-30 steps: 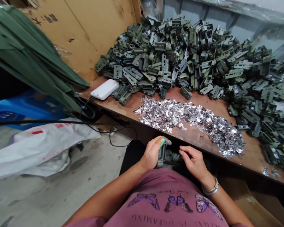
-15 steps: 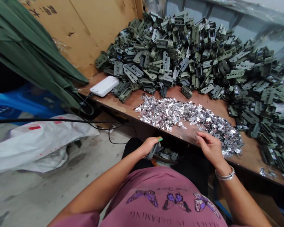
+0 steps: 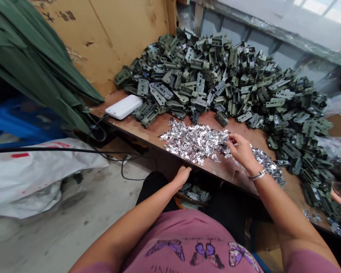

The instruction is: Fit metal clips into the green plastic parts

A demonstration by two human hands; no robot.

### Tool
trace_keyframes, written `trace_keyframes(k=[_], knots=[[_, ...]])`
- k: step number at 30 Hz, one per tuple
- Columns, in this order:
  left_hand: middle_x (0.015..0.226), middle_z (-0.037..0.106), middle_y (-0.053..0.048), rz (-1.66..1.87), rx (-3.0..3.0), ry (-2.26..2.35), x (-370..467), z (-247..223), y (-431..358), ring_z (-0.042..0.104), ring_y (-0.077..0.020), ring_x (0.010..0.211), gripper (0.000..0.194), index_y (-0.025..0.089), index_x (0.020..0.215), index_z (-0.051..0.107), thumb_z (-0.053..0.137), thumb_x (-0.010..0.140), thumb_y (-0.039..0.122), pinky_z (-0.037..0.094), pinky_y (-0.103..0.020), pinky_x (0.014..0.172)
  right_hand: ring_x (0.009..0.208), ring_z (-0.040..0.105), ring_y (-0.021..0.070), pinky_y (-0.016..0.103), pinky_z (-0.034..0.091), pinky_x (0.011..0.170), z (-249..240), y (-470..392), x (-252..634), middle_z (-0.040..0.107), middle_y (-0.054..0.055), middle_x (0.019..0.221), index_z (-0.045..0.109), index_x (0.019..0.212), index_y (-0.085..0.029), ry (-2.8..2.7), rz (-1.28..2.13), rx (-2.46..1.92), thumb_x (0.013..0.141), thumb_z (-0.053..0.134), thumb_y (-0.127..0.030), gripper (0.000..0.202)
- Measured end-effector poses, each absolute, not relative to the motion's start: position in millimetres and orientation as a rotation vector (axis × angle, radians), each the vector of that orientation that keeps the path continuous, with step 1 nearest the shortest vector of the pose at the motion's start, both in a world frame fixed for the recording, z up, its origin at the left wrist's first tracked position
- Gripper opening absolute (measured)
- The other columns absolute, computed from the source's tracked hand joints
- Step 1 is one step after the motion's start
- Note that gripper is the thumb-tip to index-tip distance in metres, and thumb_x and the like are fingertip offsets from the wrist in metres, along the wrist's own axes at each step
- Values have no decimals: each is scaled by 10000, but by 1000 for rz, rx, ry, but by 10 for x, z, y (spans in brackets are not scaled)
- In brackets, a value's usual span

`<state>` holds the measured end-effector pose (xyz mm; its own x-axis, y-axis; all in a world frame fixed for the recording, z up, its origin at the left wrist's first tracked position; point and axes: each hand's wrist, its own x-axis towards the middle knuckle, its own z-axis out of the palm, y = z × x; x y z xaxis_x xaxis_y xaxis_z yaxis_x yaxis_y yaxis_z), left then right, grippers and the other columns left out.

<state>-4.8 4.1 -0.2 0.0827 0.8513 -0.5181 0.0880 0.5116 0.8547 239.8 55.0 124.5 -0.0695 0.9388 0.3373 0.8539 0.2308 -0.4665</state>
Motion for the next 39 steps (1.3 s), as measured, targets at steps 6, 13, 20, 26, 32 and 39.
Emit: trace_keyframes(k=[6, 13, 20, 26, 32, 39], knots=[[653, 602, -6, 443, 996, 1182, -173, 198, -389, 571, -181, 645, 285, 143, 798, 632, 706, 668, 385, 371, -254, 566, 1163, 547, 293, 380, 425, 998, 1218, 1490, 2410, 589, 209, 1235, 579, 1207, -76, -1896, 44, -2079, 843, 598, -234, 397], [737, 638, -16, 465, 1040, 886, -245, 771, -543, 551, -133, 675, 321, 151, 812, 660, 719, 754, 462, 385, -241, 615, 1037, 623, 281, 365, 468, 907, 1279, 1885, 2348, 660, 214, 1098, 630, 1092, -51, -1782, 222, -2176, 843, 605, -188, 286], [895, 716, -132, 523, 397, 552, -195, 863, -368, 629, -146, 574, 533, 140, 878, 630, 577, 794, 664, 344, -165, 354, 985, 613, 195, 346, 503, 899, 1396, 638, 2230, 654, 90, 1096, 578, 1189, -163, -1935, 402, -1494, 870, 562, -164, 320], [606, 629, 8, 398, 326, 499, 18, 813, -420, 456, -51, 326, 400, 148, 916, 621, 764, 742, 479, 281, -133, 284, 1173, 545, 207, 354, 506, 947, 1338, -620, 2135, 562, 151, 1280, 466, 1325, -177, -2279, 429, -1031, 903, 442, -61, 439], [698, 635, 3, 479, 621, 659, 99, 997, -435, 614, -122, 516, 557, 161, 1025, 597, 873, 613, 415, 443, -158, 354, 866, 623, 209, 307, 498, 774, 1168, -549, 2670, 651, 97, 915, 683, 951, -174, -2074, 246, -2061, 910, 529, -177, 159], [723, 673, -24, 555, 754, 836, 108, 1035, -504, 610, -136, 607, 470, 146, 837, 581, 886, 551, 360, 494, -206, 467, 724, 636, 162, 236, 407, 651, 1088, -271, 2634, 721, 36, 798, 715, 817, -183, -1997, 713, -2130, 849, 663, -239, 83]])
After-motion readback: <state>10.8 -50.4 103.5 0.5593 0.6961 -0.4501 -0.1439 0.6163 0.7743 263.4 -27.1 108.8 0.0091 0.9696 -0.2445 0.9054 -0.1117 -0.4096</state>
